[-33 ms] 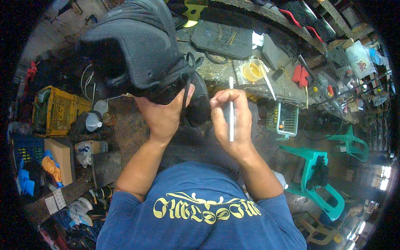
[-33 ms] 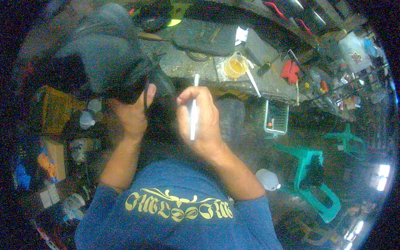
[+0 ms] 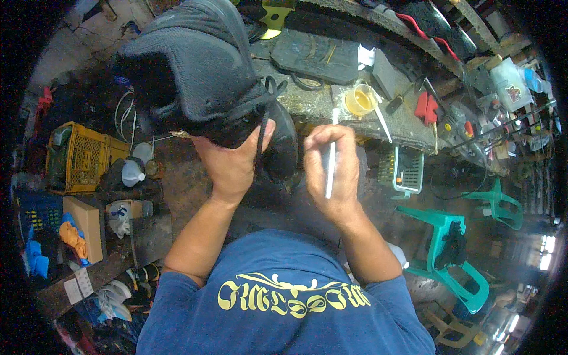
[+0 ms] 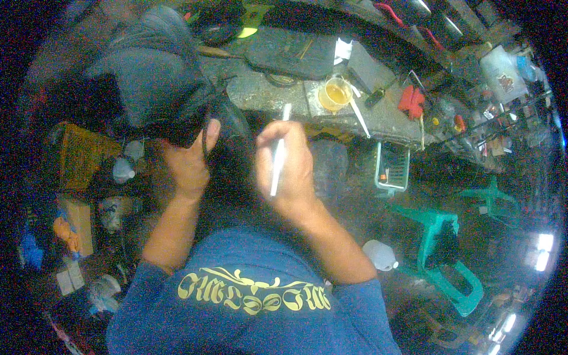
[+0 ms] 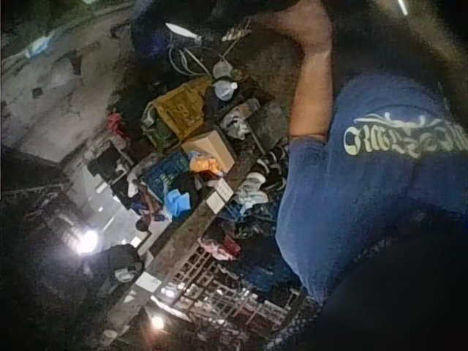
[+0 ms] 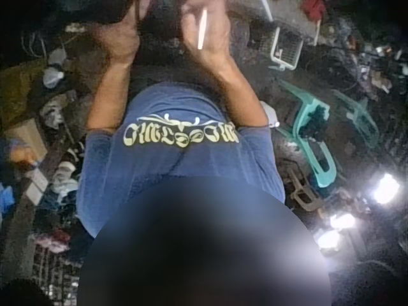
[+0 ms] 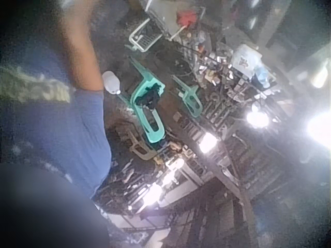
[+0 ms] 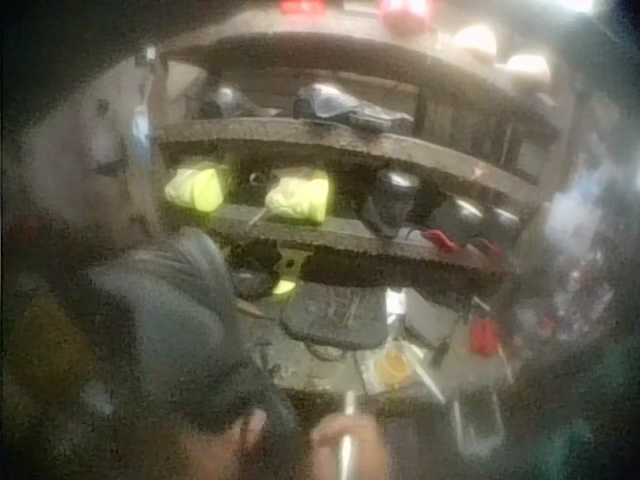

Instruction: The person sits on the floor and applies a yellow paste to the sole of a black shoe using a small brush. They then use a utility knife to scrape the sole and a metal tool to work on the shoe's upper. The person continues to apply paste to the sole and upper, rotating the shoe to reach different areas.

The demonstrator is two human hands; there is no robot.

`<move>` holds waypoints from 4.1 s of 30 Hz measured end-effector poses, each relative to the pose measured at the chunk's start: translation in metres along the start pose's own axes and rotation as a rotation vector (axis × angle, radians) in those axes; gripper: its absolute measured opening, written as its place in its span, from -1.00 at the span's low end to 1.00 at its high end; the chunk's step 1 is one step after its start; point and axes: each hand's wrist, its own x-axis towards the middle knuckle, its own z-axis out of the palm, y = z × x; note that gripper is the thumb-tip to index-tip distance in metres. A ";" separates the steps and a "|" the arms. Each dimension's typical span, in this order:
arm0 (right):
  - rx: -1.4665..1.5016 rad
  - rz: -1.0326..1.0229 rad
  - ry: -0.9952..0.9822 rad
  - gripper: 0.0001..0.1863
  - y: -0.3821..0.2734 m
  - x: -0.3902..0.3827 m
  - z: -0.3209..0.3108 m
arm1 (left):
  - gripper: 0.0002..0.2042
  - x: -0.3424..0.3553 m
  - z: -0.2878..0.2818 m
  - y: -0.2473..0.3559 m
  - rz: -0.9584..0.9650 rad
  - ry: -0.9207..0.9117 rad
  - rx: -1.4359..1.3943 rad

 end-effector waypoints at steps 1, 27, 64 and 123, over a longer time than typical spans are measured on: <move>-0.020 0.024 0.038 -0.79 0.000 0.002 -0.003 | -0.27 0.002 -0.002 0.000 0.011 -0.016 0.041; -0.636 -0.219 -0.299 -0.85 -0.010 0.012 -0.014 | -0.25 0.004 0.002 0.004 -0.149 0.030 -0.055; -0.270 -0.015 -0.142 -0.68 0.000 -0.002 -0.030 | -0.54 0.017 -0.009 0.009 -0.623 -0.001 -0.504; 0.061 -0.448 -0.067 -0.78 -0.024 -0.022 -0.011 | -0.60 0.019 0.002 0.002 -0.514 0.114 -0.576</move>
